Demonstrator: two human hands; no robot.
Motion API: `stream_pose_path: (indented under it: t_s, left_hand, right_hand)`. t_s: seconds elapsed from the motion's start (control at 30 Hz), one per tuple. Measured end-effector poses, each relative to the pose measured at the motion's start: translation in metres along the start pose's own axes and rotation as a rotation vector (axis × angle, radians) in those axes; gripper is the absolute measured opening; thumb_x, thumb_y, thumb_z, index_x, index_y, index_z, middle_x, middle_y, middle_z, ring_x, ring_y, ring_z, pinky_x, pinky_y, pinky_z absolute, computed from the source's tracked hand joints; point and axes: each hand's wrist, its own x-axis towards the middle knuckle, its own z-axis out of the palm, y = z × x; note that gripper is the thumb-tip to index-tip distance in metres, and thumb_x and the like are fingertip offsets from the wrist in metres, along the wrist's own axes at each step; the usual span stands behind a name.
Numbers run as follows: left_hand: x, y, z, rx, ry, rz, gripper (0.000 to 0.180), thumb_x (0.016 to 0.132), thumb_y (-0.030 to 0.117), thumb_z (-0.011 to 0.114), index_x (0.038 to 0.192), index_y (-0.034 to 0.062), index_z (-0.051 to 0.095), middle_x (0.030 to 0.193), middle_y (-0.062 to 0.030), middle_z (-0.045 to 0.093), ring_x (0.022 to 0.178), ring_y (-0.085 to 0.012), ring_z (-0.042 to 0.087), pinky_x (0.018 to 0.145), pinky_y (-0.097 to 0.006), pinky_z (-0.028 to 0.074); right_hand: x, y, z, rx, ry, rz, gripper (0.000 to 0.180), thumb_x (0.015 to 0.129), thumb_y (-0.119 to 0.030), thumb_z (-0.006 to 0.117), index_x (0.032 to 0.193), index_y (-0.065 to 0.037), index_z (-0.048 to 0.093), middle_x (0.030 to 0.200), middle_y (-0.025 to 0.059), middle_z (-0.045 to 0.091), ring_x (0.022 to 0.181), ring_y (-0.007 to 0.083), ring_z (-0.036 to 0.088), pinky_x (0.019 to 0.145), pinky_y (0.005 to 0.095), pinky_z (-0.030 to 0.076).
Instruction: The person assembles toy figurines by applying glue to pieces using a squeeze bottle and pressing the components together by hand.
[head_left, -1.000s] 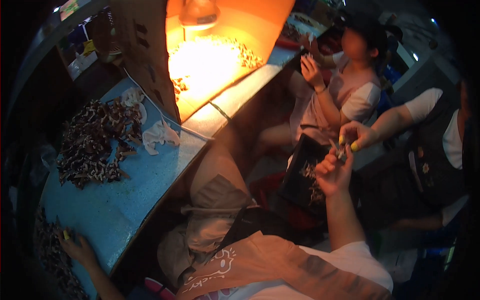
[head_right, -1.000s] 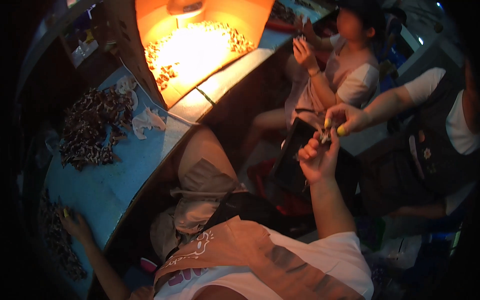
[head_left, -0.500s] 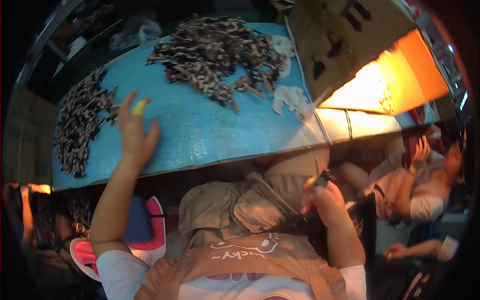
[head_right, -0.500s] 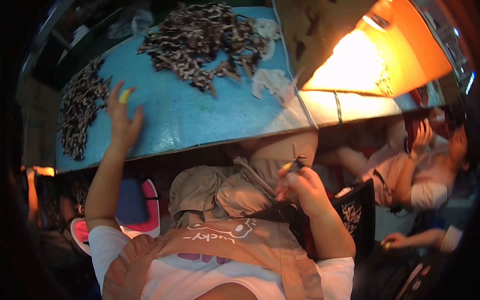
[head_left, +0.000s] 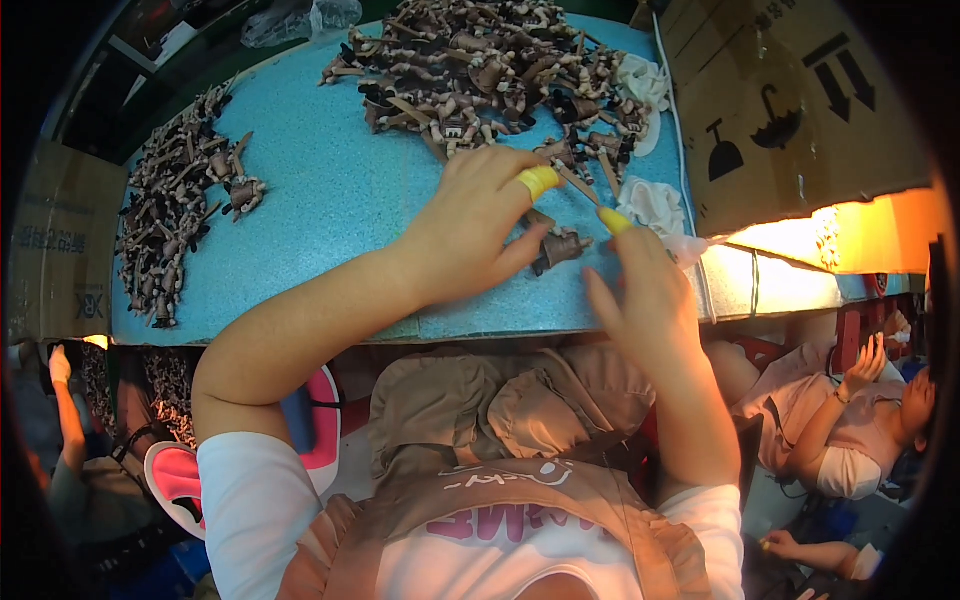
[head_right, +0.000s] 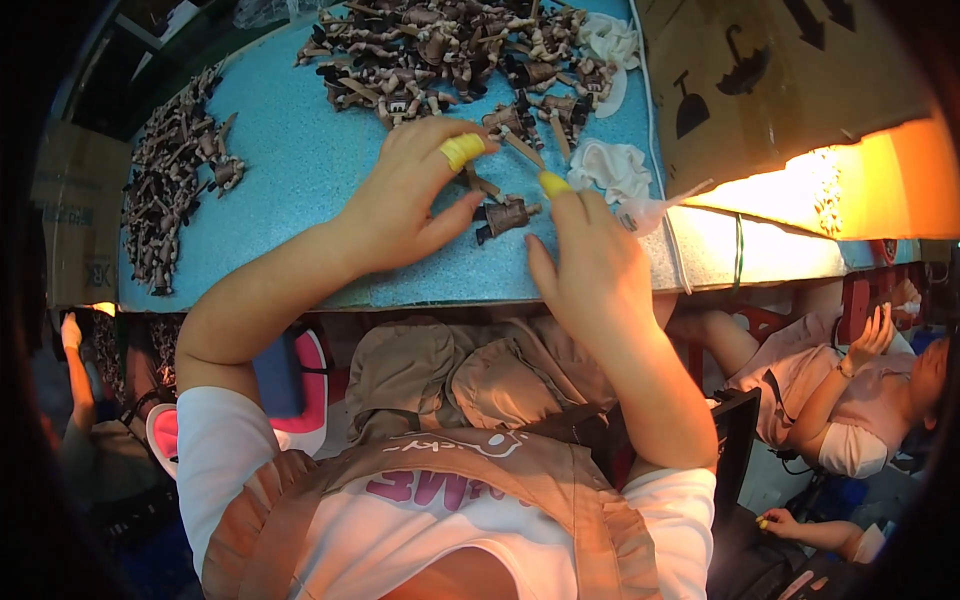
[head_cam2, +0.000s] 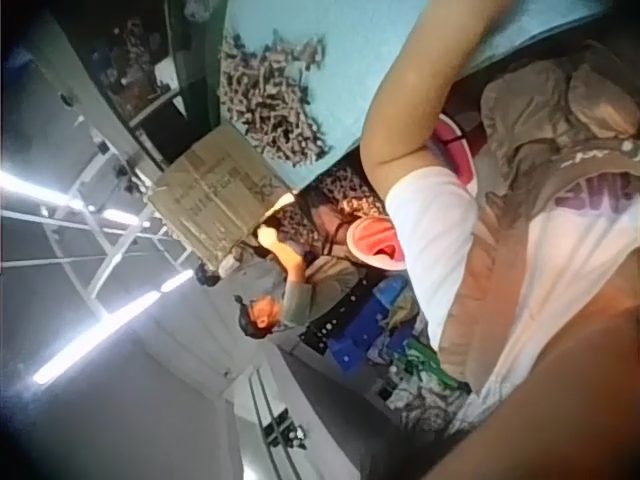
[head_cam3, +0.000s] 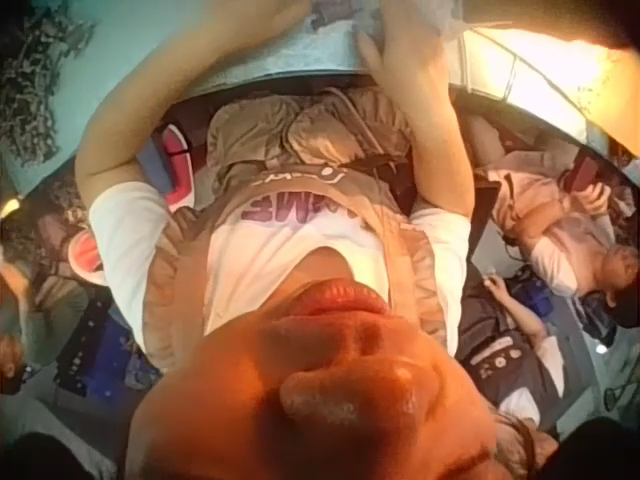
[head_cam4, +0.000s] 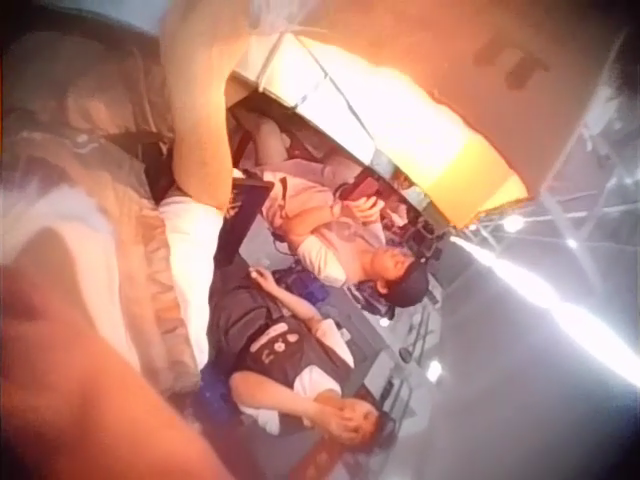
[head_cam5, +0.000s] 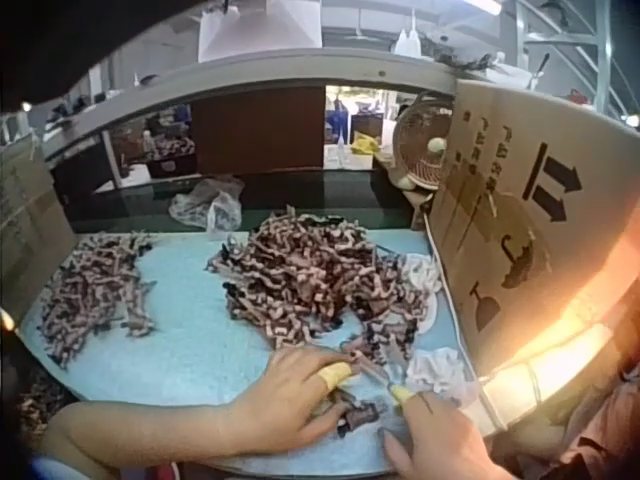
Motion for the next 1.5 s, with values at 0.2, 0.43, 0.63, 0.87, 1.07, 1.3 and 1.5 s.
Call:
stream_pose_path:
  t_s: [0.2, 0.43, 0.63, 0.87, 1.07, 1.3, 1.5]
  left_hand:
    - [-0.005, -0.011, -0.002, 0.082, -0.017, -0.051, 0.045, 0.073, 0.014, 0.064, 0.115, 0.0059, 0.052, 0.121, -0.0134, 0.046, 0.114, -0.0349, 0.042, 0.096, -0.045, 0.032]
    - [0.001, -0.005, -0.005, 0.427, -0.153, -0.075, 0.049, 0.068, 0.012, 0.066, 0.114, 0.0053, 0.052, 0.123, -0.0146, 0.048, 0.114, -0.0359, 0.044, 0.092, -0.046, 0.036]
    - [-0.01, -0.031, 0.0, 0.24, 0.001, -0.016, 0.044, 0.068, 0.008, 0.067, 0.11, 0.0087, 0.056, 0.117, -0.0089, 0.054, 0.109, -0.0316, 0.048, 0.088, -0.044, 0.037]
    - [-0.008, -0.02, -0.01, -0.289, 0.215, -0.19, 0.041, 0.081, 0.012, 0.065, 0.118, 0.0039, 0.05, 0.117, -0.0096, 0.056, 0.107, -0.0235, 0.052, 0.093, -0.032, 0.038]
    - [-0.007, -0.003, -0.02, -1.455, 0.116, -0.584, 0.045, 0.085, 0.022, 0.063, 0.122, 0.0052, 0.045, 0.106, -0.0064, 0.059, 0.096, -0.015, 0.057, 0.073, -0.03, 0.049]
    - [0.006, 0.036, 0.006, -1.807, -0.169, -0.709, 0.061, 0.083, 0.025, 0.058, 0.133, 0.0008, 0.033, 0.115, -0.0181, 0.055, 0.092, -0.0234, 0.06, 0.067, -0.028, 0.048]
    - [0.006, 0.042, 0.028, -1.739, -0.362, -0.678, 0.064, 0.083, 0.035, 0.063, 0.131, 0.0045, 0.035, 0.114, -0.0086, 0.052, 0.096, -0.0166, 0.054, 0.071, -0.028, 0.046]
  right_hand:
    - [-0.032, 0.013, 0.006, 0.556, 0.19, 0.213, 0.034, 0.078, -0.002, 0.061, 0.111, 0.001, 0.054, 0.094, 0.0113, 0.058, 0.075, 0.0181, 0.056, 0.066, 0.0301, 0.046]
    - [-0.013, -0.136, 0.017, 1.039, 0.039, -0.729, 0.03, 0.074, -0.024, 0.055, 0.096, -0.004, 0.059, 0.101, 0.0127, 0.056, 0.105, 0.0314, 0.048, 0.088, 0.0443, 0.039]
    - [-0.024, -0.027, 0.017, 0.668, 0.085, -0.306, 0.031, 0.064, -0.005, 0.063, 0.095, -0.006, 0.056, 0.088, 0.0084, 0.06, 0.072, 0.0266, 0.058, 0.062, 0.0394, 0.047]
    - [-0.052, 0.035, 0.019, 0.197, 0.716, 0.215, 0.052, 0.079, -0.004, 0.058, 0.126, 0.003, 0.038, 0.11, 0.0131, 0.051, 0.092, 0.0233, 0.052, 0.08, 0.033, 0.039]
    - [-0.04, 0.059, 0.02, 0.073, 0.435, 0.332, 0.047, 0.08, -0.007, 0.063, 0.121, 0.005, 0.043, 0.117, 0.0143, 0.053, 0.097, 0.0192, 0.054, 0.08, 0.0304, 0.042]
    - [-0.044, 0.031, 0.02, 0.75, 0.493, 0.308, 0.045, 0.083, -0.003, 0.059, 0.123, 0.007, 0.04, 0.111, 0.0172, 0.055, 0.096, 0.0226, 0.055, 0.083, 0.0339, 0.045]
    - [-0.043, 0.009, 0.003, 1.365, 0.286, 0.254, 0.059, 0.087, -0.017, 0.054, 0.135, 0.003, 0.027, 0.095, 0.015, 0.057, 0.085, 0.0184, 0.055, 0.076, 0.0277, 0.044]
